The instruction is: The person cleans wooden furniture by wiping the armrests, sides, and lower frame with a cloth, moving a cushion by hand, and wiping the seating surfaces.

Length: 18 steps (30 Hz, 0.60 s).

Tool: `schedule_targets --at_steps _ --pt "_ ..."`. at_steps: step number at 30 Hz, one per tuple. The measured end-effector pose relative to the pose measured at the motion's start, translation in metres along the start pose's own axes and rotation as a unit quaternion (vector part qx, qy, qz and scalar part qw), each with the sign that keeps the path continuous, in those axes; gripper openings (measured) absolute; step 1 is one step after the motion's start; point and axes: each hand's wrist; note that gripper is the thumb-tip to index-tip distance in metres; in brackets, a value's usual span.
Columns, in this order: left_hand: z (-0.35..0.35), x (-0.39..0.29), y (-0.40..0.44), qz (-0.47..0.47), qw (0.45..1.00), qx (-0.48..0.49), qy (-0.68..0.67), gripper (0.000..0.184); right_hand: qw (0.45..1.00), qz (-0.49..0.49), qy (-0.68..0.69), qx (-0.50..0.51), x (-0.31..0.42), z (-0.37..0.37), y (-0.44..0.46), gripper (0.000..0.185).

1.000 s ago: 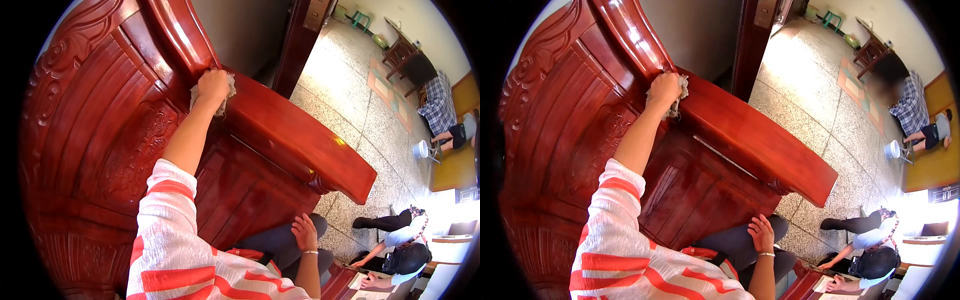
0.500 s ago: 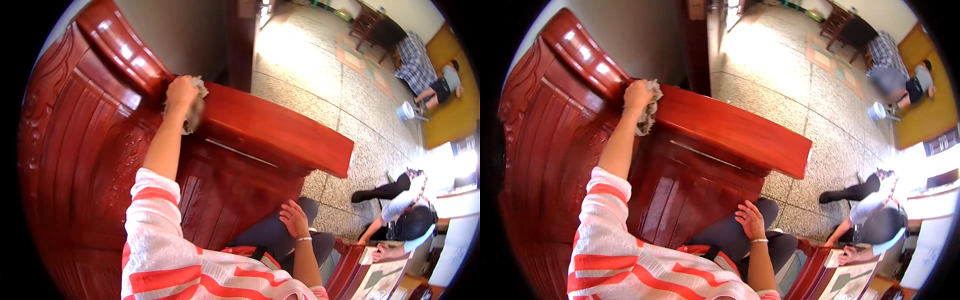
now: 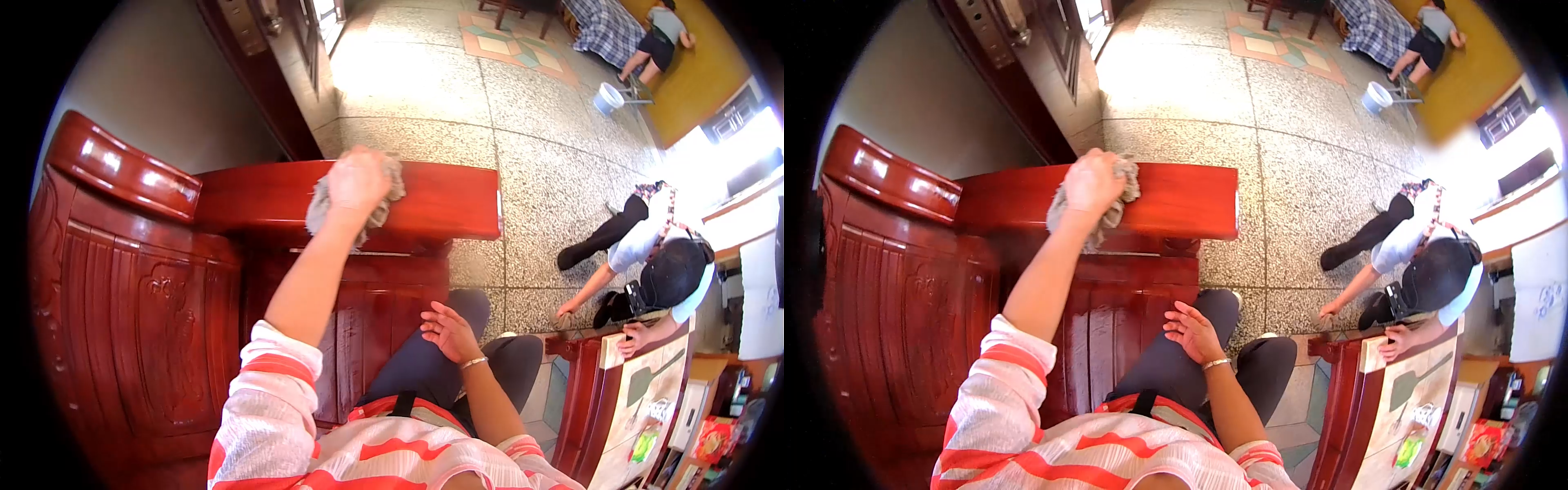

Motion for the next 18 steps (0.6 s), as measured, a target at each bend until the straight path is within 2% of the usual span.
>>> schedule_targets --at_steps 3,6,7,9,13,14,16,17,18 --pt "0.021 -0.051 0.001 0.042 0.999 -0.005 -0.023 0.016 0.999 -0.031 0.020 -0.011 0.000 -0.005 -0.007 0.032" --pt "0.029 -0.086 -0.004 0.092 0.995 -0.019 -0.047 0.014 0.993 -0.078 0.019 -0.085 0.015 -0.009 -0.017 0.039" --pt "0.031 -0.093 -0.006 0.109 0.992 -0.023 -0.060 0.013 0.988 -0.128 0.034 -0.081 0.024 -0.009 -0.023 0.046" --pt "0.035 -0.106 -0.012 0.142 0.985 -0.032 -0.091 0.012 0.970 -0.205 0.000 -0.134 0.052 -0.006 -0.032 0.050" --pt "0.020 -0.137 -0.044 0.189 0.946 0.008 -0.261 0.010 0.896 -0.368 -0.116 -0.221 0.110 0.031 -0.049 0.055" --pt "0.018 -0.147 -0.056 0.189 0.931 0.016 -0.311 0.010 0.887 -0.403 -0.127 -0.184 0.114 0.038 -0.051 0.056" --pt "0.029 -0.163 -0.076 0.144 0.898 0.102 -0.404 0.012 0.863 -0.472 -0.148 -0.108 0.119 0.055 -0.059 0.057" --pt "0.032 -0.171 -0.088 0.068 0.842 0.204 -0.495 0.022 0.862 -0.459 -0.197 -0.092 0.115 0.069 -0.062 0.055" --pt "0.033 -0.177 -0.098 -0.009 0.763 0.302 -0.572 0.033 0.857 -0.447 -0.216 -0.136 0.110 0.065 -0.059 0.053"
Point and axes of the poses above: each hand's wrist, its own y-axis towards the middle knuckle, its own z-axis out of the palm, x = y × z
